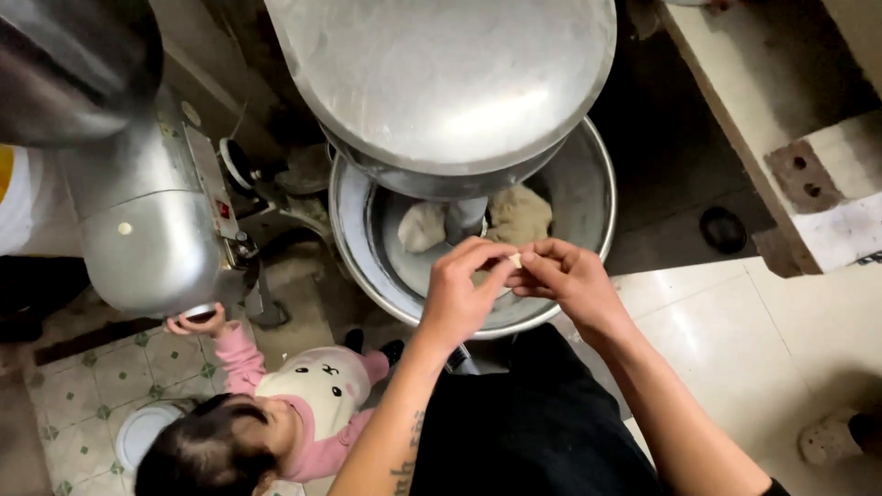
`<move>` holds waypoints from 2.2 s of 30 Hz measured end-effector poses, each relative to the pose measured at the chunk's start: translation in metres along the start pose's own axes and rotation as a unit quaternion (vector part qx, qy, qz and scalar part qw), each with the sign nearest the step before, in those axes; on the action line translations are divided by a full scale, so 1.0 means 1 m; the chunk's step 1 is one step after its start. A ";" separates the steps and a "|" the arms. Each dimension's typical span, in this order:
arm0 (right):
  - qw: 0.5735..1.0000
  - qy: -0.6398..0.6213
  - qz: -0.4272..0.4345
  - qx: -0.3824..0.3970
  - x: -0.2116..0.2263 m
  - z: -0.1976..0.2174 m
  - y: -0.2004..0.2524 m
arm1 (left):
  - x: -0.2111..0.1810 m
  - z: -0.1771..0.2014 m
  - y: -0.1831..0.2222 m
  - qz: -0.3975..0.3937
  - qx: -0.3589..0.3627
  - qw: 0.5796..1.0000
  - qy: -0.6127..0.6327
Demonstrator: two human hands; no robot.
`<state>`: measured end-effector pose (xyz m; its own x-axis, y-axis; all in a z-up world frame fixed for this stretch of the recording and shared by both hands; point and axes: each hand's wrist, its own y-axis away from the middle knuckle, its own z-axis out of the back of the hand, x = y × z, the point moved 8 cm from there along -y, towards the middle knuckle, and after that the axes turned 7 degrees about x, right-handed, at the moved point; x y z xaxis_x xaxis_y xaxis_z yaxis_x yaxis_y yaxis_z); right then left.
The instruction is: Extracting and portioning dough from an industrial mixer by hand while occasionally adding ingredients.
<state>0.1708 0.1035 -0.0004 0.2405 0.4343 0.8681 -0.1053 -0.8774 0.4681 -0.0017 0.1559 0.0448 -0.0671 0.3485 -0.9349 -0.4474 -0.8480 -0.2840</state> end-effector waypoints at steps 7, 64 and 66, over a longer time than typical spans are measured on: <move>0.998 0.056 0.037 0.018 -0.012 0.007 -0.003 | -0.002 0.005 0.006 0.003 0.012 1.000 0.013; 0.987 -0.156 0.010 0.041 -0.023 0.028 0.010 | -0.025 -0.030 0.009 -0.056 0.007 0.995 -0.080; 0.988 -0.151 -0.001 0.033 -0.029 0.031 0.007 | -0.029 -0.028 0.003 -0.055 0.004 0.994 -0.095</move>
<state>0.1935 0.0787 -0.0272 0.5186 0.3639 0.7737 -0.0438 -0.8924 0.4492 0.0236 0.1319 0.0651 -0.1852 0.5087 -0.8408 -0.4675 -0.7982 -0.3799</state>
